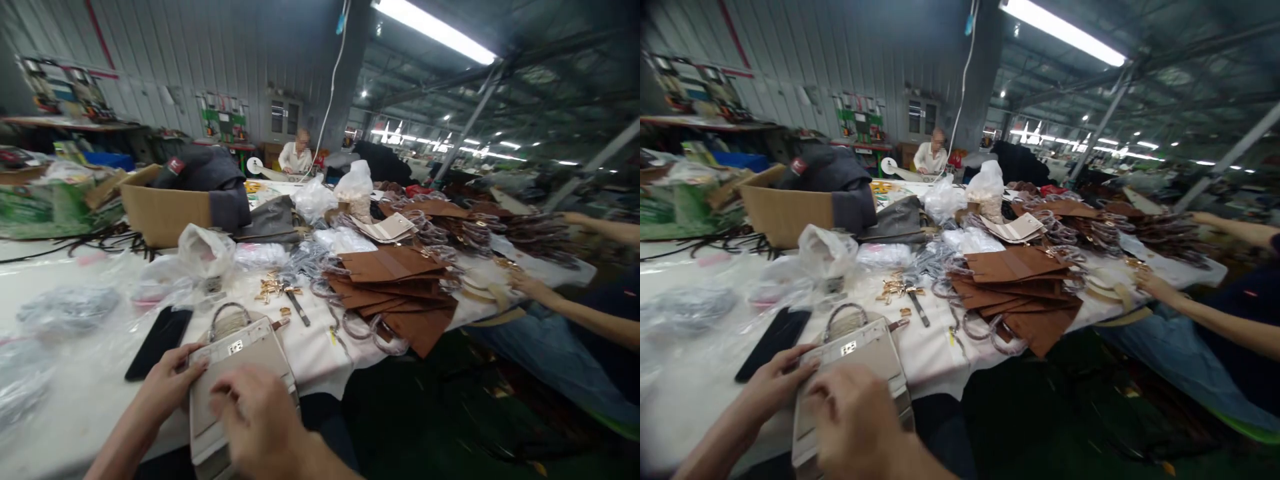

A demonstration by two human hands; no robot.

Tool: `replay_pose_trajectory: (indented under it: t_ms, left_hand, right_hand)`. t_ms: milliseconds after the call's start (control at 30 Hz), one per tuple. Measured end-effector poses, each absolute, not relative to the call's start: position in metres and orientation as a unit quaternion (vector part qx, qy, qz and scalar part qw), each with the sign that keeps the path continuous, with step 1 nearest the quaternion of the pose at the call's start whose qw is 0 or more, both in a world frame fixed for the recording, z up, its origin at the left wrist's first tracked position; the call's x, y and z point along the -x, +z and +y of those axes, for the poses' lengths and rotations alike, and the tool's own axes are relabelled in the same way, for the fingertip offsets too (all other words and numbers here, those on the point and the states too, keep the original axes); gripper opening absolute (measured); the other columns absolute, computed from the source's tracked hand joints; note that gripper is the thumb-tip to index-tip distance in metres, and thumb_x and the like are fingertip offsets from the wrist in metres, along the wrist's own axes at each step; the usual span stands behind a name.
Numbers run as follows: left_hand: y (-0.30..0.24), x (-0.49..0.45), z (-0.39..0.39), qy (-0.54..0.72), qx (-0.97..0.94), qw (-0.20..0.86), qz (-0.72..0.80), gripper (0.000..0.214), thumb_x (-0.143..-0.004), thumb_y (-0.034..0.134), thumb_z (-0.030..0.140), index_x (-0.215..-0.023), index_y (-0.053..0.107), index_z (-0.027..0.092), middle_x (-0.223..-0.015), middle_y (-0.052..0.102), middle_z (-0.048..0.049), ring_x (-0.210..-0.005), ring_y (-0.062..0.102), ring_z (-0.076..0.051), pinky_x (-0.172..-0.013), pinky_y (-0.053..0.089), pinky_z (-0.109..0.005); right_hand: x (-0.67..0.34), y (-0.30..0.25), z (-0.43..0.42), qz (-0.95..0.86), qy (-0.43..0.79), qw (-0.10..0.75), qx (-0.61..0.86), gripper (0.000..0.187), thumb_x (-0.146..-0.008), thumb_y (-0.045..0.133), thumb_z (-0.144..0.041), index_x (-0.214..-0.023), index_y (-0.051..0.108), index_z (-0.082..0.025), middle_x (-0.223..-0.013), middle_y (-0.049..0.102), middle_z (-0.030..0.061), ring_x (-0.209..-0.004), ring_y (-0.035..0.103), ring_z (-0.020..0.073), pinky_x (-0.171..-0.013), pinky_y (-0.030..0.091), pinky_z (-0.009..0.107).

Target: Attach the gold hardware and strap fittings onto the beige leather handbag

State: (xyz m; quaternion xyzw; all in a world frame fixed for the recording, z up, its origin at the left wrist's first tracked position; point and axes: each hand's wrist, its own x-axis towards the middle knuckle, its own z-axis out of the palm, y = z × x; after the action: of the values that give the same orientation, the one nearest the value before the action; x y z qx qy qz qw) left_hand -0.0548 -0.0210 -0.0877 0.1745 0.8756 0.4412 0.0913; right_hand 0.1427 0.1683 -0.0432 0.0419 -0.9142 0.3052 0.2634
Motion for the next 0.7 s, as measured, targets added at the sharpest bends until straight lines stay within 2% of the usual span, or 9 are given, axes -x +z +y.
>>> replay_pose_trajectory:
  t_ms: [67, 133, 233, 433, 600, 700]
  left_hand:
    - [-0.091, 0.051, -0.020, 0.451, -0.160, 0.101, 0.873, 0.074, -0.068, 0.074, 0.076, -0.111, 0.085, 0.017, -0.110, 0.079, -0.0151, -0.104, 0.075, -0.038, -0.090, 0.066, -0.044]
    - [-0.091, 0.048, -0.019, 0.459, -0.151, 0.100, 0.870, 0.075, -0.067, 0.074, 0.077, -0.111, 0.084, 0.017, -0.112, 0.078, -0.0151, -0.107, 0.074, -0.039, -0.093, 0.066, -0.046]
    - [-0.091, 0.047, -0.020, 0.467, -0.153, 0.098, 0.865, 0.079, -0.067, 0.073, 0.080, -0.112, 0.084, 0.017, -0.112, 0.077, -0.0156, -0.110, 0.073, -0.040, -0.099, 0.065, -0.050]
    - [-0.103, 0.054, -0.025, 0.470, -0.170, 0.113, 0.859, 0.081, -0.069, 0.072, 0.082, -0.116, 0.082, 0.017, -0.117, 0.076, -0.0159, -0.116, 0.073, -0.041, -0.106, 0.064, -0.051]
    - [-0.114, 0.055, -0.024, 0.470, -0.152, 0.094, 0.864, 0.082, -0.069, 0.069, 0.084, -0.116, 0.080, 0.018, -0.119, 0.076, -0.0158, -0.120, 0.073, -0.042, -0.103, 0.066, -0.047]
    - [-0.113, 0.054, -0.025, 0.460, -0.161, 0.096, 0.868, 0.075, -0.073, 0.069, 0.079, -0.119, 0.080, 0.020, -0.121, 0.077, -0.0135, -0.123, 0.073, -0.041, -0.105, 0.066, -0.046]
  right_hand:
    - [-0.133, -0.047, 0.187, -0.906, 0.318, 0.281, 0.007, 0.032, -0.117, 0.050, -0.021, -0.135, 0.074, -0.029, -0.128, 0.071, 0.0079, -0.118, 0.067, 0.0273, -0.105, 0.061, 0.049]
    - [-0.125, -0.055, 0.215, -0.905, 0.313, 0.286, 0.026, 0.040, -0.110, 0.048, -0.008, -0.138, 0.072, -0.023, -0.133, 0.068, 0.0116, -0.126, 0.061, 0.0286, -0.113, 0.057, 0.049]
    - [-0.119, -0.072, 0.246, -0.922, 0.289, 0.255, -0.015, 0.057, -0.099, 0.048, 0.001, -0.148, 0.065, -0.022, -0.142, 0.063, 0.0113, -0.130, 0.056, 0.0303, -0.116, 0.054, 0.049]
    - [-0.114, -0.097, 0.246, -0.923, 0.288, 0.252, -0.027, 0.067, -0.095, 0.046, 0.002, -0.157, 0.056, -0.023, -0.143, 0.060, 0.0131, -0.129, 0.057, 0.0319, -0.117, 0.056, 0.050]
    - [-0.116, -0.101, 0.240, -0.926, 0.278, 0.253, -0.028, 0.062, -0.097, 0.050, -0.002, -0.156, 0.058, -0.021, -0.143, 0.060, 0.0147, -0.127, 0.059, 0.0328, -0.115, 0.057, 0.049]
    - [-0.110, -0.081, 0.261, -0.916, 0.320, 0.234, -0.054, 0.052, -0.098, 0.055, -0.004, -0.144, 0.068, -0.025, -0.136, 0.066, 0.0103, -0.124, 0.063, 0.0288, -0.111, 0.059, 0.042]
